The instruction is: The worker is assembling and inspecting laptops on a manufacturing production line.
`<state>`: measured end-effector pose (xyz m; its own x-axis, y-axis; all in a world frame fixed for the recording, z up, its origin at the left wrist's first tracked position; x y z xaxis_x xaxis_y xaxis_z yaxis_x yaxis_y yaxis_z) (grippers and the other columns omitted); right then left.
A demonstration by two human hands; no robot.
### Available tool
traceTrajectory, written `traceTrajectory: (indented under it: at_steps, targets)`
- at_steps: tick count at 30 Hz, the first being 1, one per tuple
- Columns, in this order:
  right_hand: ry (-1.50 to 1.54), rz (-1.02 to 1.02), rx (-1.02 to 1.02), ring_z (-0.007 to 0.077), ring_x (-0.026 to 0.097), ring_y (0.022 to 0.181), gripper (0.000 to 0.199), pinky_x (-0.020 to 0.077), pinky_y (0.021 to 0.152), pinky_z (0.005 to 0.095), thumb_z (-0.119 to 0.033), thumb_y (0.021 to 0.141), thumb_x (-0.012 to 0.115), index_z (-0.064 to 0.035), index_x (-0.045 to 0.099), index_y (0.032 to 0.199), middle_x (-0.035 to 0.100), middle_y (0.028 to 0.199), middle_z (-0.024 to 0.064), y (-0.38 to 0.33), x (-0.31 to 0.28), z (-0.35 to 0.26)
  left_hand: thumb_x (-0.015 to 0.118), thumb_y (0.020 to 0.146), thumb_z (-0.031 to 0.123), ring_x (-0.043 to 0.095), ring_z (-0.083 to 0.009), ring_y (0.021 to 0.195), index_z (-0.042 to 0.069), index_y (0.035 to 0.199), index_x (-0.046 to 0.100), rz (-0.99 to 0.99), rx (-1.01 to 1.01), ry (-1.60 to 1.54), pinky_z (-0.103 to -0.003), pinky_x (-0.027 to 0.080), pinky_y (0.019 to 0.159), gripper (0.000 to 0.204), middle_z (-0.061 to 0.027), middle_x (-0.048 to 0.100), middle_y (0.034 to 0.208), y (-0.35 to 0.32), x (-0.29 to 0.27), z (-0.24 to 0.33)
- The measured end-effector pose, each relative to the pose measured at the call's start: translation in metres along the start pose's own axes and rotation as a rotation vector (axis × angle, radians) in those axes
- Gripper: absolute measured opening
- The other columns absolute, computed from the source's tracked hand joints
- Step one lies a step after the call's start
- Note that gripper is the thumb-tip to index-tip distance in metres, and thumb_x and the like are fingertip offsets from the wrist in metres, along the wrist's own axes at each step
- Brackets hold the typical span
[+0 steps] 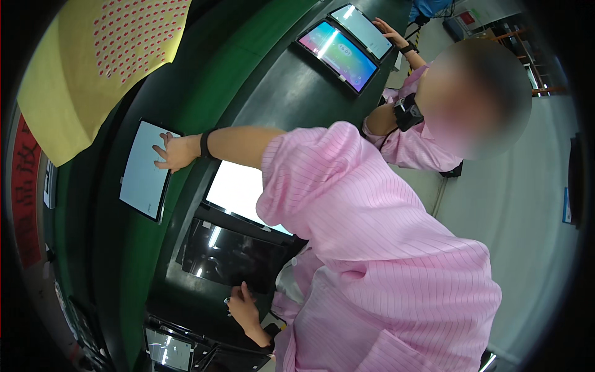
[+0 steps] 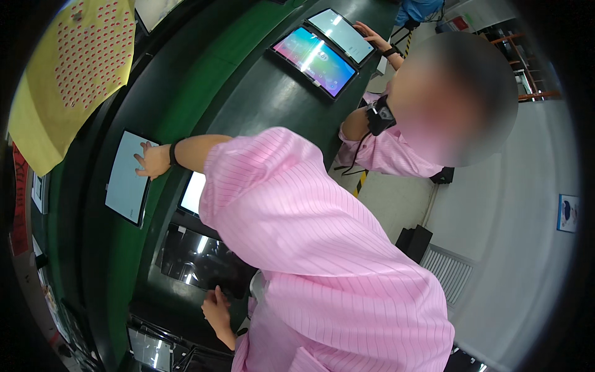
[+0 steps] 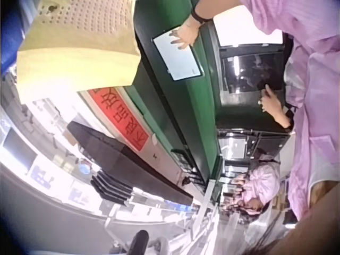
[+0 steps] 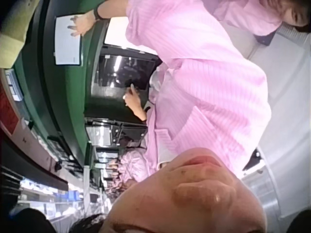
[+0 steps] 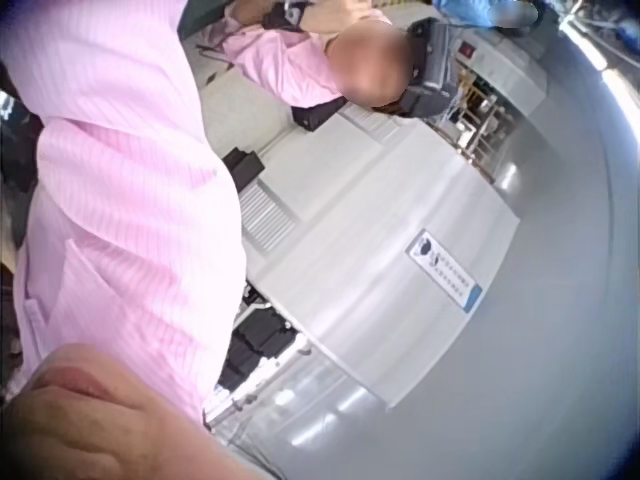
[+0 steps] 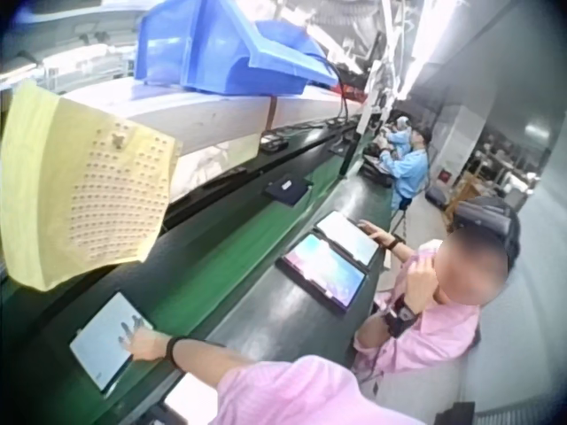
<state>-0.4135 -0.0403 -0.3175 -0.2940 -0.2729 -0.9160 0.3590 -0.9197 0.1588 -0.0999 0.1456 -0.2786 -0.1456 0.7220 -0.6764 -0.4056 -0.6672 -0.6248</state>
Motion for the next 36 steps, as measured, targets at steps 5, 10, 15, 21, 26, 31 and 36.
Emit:
traceTrajectory:
  at_steps: [5, 10, 15, 21, 26, 31, 36]
  targets:
    - [-0.305, -0.032, -0.167, 0.0482, 0.063, 0.075, 0.055, 0.0554, 0.051, 0.0475, -0.024, 0.087, 0.047, -0.0045, 0.029, 0.134, 0.057, 0.109, 0.0318, 0.013, -0.027, -0.022, 0.052, 0.092, 0.026, 0.062, -0.0195, 0.052, -0.004, 0.08, 0.061, 0.088, 0.036, -0.105, -0.032, 0.046, 0.051, 0.034, -0.0127, 0.062, 0.063, -0.005, -0.012, 0.006]
    - [-0.218, 0.071, -0.018, 0.0464, 0.064, 0.075, 0.056, 0.0548, 0.052, 0.0514, -0.025, 0.081, 0.049, -0.0029, 0.039, 0.131, 0.06, 0.104, 0.0305, 0.028, -0.042, -0.011, 0.054, 0.092, 0.023, 0.065, -0.0209, 0.058, -0.004, 0.087, 0.059, 0.117, 0.027, -0.232, -0.032, 0.047, 0.054, 0.028, -0.0138, 0.063, 0.067, -0.012, -0.025, 0.009]
    - [0.234, 0.454, -0.092, 0.0221, 0.06, 0.05, 0.014, 0.0448, 0.045, 0.0347, -0.021, 0.074, 0.054, -0.0095, 0.051, 0.066, 0.057, 0.054, 0.0043, 0.033, -0.107, -0.001, 0.053, 0.094, 0.021, 0.062, -0.017, 0.076, -0.003, 0.1, 0.059, 0.088, 0.096, -0.705, -0.028, 0.05, 0.062, 0.026, -0.0115, 0.062, 0.085, 0.004, -0.044, 0.023]
    - [0.359, 0.318, -0.031, 0.0213, 0.064, 0.07, 0.017, 0.0467, 0.052, 0.0321, -0.019, 0.076, 0.053, -0.0021, 0.051, 0.079, 0.058, 0.065, 0.0062, 0.027, -0.212, -0.045, 0.039, 0.095, 0.048, 0.042, -0.0294, 0.124, 0.003, 0.137, 0.034, 0.176, 0.398, -1.16, -0.045, 0.041, 0.095, 0.062, -0.0196, 0.044, 0.13, 0.026, -0.104, 0.054]
    - [0.457, 0.405, -0.151, 0.0298, 0.058, 0.105, 0.026, 0.0481, 0.074, 0.0377, -0.023, 0.08, 0.052, -0.0002, 0.053, 0.092, 0.061, 0.095, 0.0141, -0.036, -0.311, -0.097, 0.04, 0.093, 0.053, 0.039, -0.0347, 0.124, 0.005, 0.129, 0.041, 0.064, 0.618, -1.875, -0.054, 0.033, 0.103, 0.059, -0.0167, 0.038, 0.136, 0.013, -0.132, 0.092]
    - [0.478, 0.4, 0.022, 0.0302, 0.059, 0.097, 0.037, 0.0492, 0.077, 0.0384, -0.019, 0.071, 0.061, 0.0033, 0.058, 0.1, 0.058, 0.107, 0.0187, -0.098, -0.346, -0.144, 0.059, 0.075, 0.008, 0.055, -0.0249, 0.099, -0.004, 0.105, 0.054, 0.402, 0.058, -1.994, -0.038, 0.044, 0.09, 0.033, -0.0113, 0.059, 0.103, -0.014, -0.073, 0.058]
    - [1.224, 0.116, 0.283, 0.0375, 0.037, 0.125, 0.057, 0.0283, 0.105, 0.0469, -0.028, 0.078, 0.069, -0.0018, 0.05, 0.125, 0.046, 0.131, 0.0161, -0.127, -0.324, -0.133, 0.058, 0.071, 0.009, 0.058, -0.0234, 0.088, -0.003, 0.089, 0.058, 0.248, 0.038, -1.871, -0.037, 0.046, 0.084, 0.021, -0.0114, 0.06, 0.089, -0.032, -0.047, 0.002]
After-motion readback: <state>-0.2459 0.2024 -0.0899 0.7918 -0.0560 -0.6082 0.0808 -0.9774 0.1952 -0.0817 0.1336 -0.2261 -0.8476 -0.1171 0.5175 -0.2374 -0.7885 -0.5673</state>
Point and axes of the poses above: each hand's wrist, its own y-axis towards the middle knuckle, its own x-axis out of the palm, z = x × y, the point moved 10 cm from there along y, towards the middle knuckle
